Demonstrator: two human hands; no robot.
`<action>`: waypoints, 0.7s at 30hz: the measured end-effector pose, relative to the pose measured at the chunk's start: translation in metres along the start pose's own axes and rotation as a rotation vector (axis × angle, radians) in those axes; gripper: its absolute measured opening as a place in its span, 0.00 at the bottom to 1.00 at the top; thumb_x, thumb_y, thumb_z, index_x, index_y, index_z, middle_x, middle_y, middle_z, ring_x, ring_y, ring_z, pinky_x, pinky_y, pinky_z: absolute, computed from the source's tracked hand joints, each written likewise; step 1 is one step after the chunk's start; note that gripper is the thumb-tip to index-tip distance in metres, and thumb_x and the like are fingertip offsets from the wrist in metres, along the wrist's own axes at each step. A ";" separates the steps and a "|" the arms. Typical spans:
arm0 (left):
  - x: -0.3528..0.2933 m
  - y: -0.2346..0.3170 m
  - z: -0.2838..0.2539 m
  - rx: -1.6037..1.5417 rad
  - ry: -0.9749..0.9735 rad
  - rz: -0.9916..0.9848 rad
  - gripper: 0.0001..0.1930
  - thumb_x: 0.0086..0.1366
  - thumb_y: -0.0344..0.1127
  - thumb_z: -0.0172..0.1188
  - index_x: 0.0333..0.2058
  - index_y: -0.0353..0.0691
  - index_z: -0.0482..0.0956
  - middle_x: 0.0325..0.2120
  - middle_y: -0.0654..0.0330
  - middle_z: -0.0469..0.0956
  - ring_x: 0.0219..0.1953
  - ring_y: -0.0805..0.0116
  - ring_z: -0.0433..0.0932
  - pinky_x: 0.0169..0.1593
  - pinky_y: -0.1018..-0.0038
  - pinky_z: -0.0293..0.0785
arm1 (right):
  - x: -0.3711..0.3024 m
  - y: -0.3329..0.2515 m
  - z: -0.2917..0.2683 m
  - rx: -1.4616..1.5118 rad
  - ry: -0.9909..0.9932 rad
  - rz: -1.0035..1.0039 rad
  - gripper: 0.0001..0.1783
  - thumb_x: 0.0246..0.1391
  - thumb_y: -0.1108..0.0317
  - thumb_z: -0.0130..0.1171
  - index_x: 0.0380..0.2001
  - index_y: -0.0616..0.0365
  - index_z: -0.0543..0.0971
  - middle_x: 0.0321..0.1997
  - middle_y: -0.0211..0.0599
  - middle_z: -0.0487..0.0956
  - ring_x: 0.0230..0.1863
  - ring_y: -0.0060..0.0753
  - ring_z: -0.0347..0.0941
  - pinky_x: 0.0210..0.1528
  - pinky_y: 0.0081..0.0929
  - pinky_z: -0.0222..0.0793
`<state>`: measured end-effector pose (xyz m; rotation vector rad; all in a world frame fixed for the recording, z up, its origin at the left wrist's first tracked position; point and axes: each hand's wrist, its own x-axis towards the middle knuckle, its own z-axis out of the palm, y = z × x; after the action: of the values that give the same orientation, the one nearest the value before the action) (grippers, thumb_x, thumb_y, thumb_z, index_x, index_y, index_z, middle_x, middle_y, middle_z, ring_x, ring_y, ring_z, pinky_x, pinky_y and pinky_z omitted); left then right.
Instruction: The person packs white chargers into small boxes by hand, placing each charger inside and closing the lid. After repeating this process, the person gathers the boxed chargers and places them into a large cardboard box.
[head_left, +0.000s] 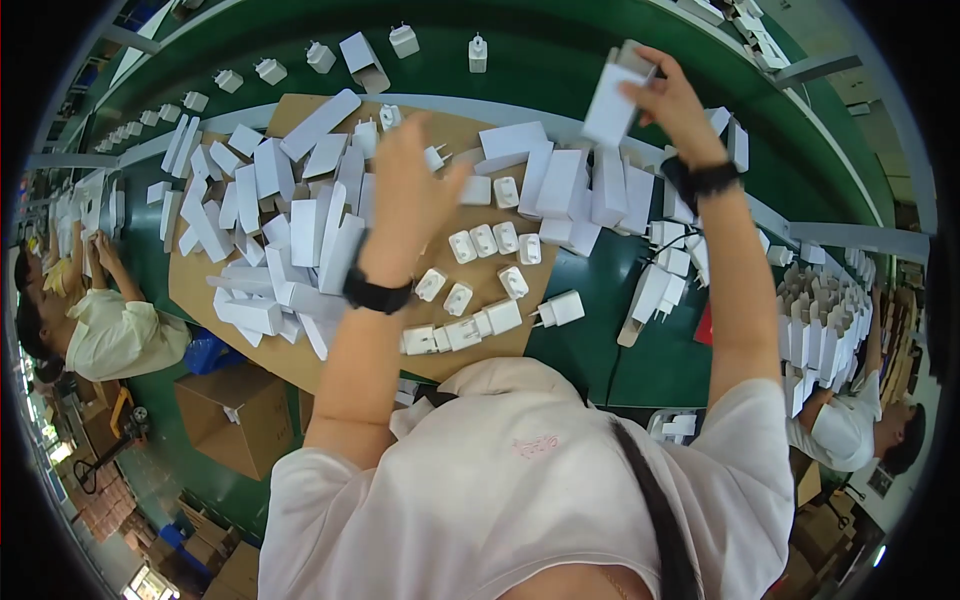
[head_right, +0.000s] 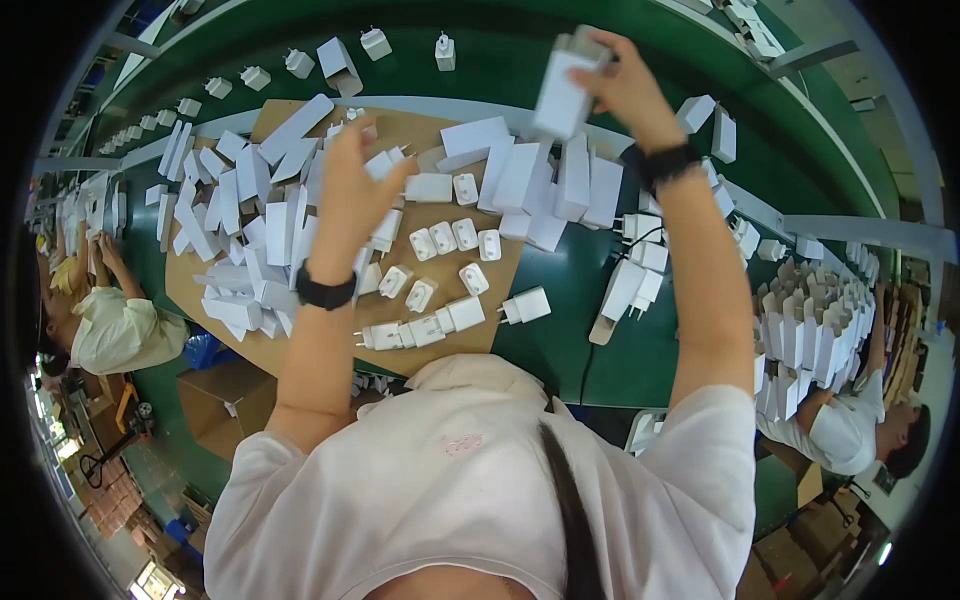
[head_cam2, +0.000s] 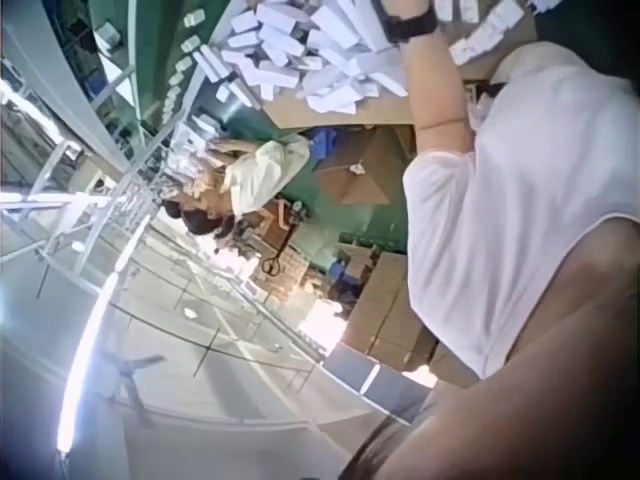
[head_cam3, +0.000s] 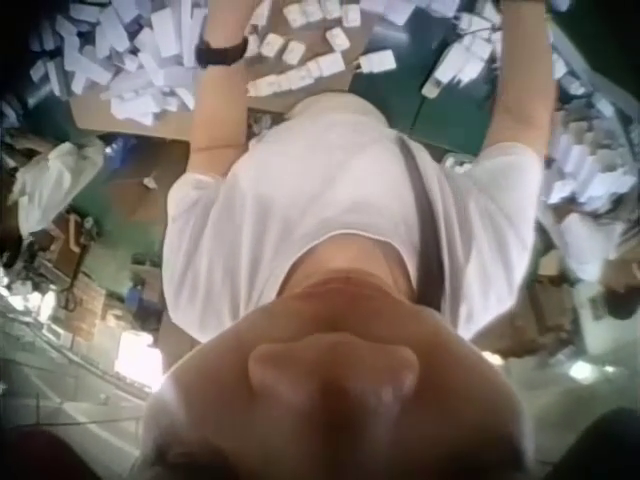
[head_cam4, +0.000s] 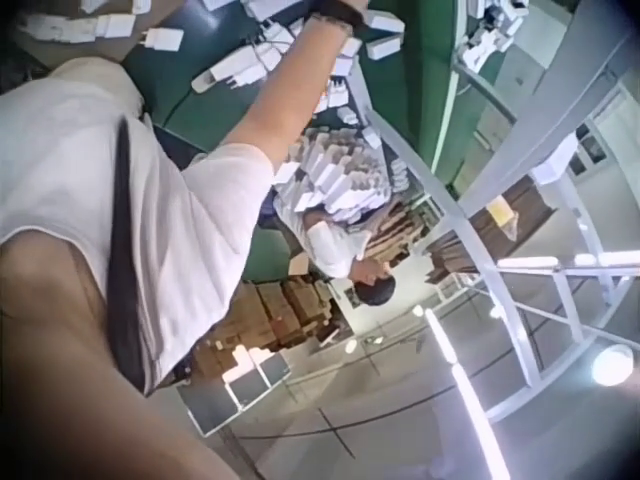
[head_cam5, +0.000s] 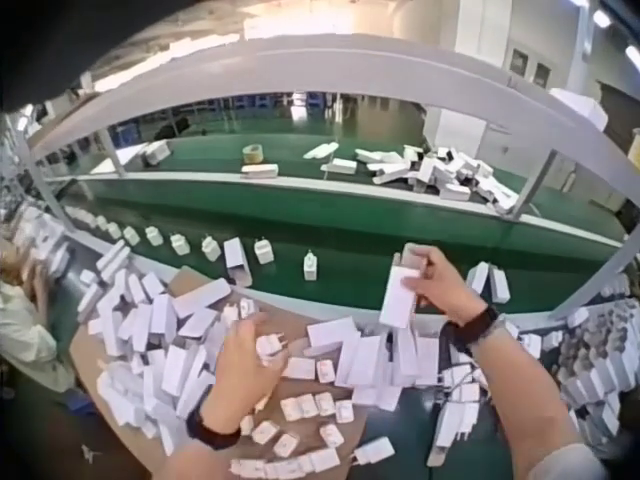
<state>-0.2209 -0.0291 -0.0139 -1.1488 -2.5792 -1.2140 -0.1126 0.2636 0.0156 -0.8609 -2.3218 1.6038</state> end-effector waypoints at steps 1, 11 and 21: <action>0.003 -0.013 -0.006 0.057 -0.104 -0.032 0.26 0.45 0.33 0.63 0.44 0.34 0.66 0.37 0.46 0.69 0.41 0.48 0.68 0.41 0.61 0.67 | 0.031 0.023 -0.022 -0.082 0.068 0.114 0.33 0.46 0.65 0.60 0.56 0.52 0.60 0.41 0.37 0.72 0.35 0.24 0.68 0.34 0.20 0.66; 0.008 -0.018 0.001 0.165 -0.289 -0.125 0.13 0.49 0.29 0.58 0.35 0.35 0.74 0.27 0.51 0.74 0.26 0.55 0.73 0.31 0.66 0.69 | 0.098 0.045 0.062 -0.476 -0.344 -0.600 0.32 0.34 0.65 0.65 0.48 0.54 0.70 0.48 0.47 0.71 0.50 0.47 0.67 0.52 0.34 0.63; -0.002 -0.014 -0.004 -0.004 -0.241 -0.296 0.10 0.50 0.31 0.56 0.32 0.33 0.75 0.26 0.50 0.74 0.29 0.54 0.73 0.34 0.66 0.70 | 0.047 0.023 0.108 -0.747 -0.761 -0.441 0.25 0.33 0.69 0.64 0.40 0.56 0.70 0.33 0.46 0.75 0.38 0.46 0.71 0.40 0.35 0.66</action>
<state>-0.2298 -0.0385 -0.0206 -0.9937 -3.0164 -1.1967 -0.1923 0.2101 -0.0555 0.2913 -3.3868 0.9403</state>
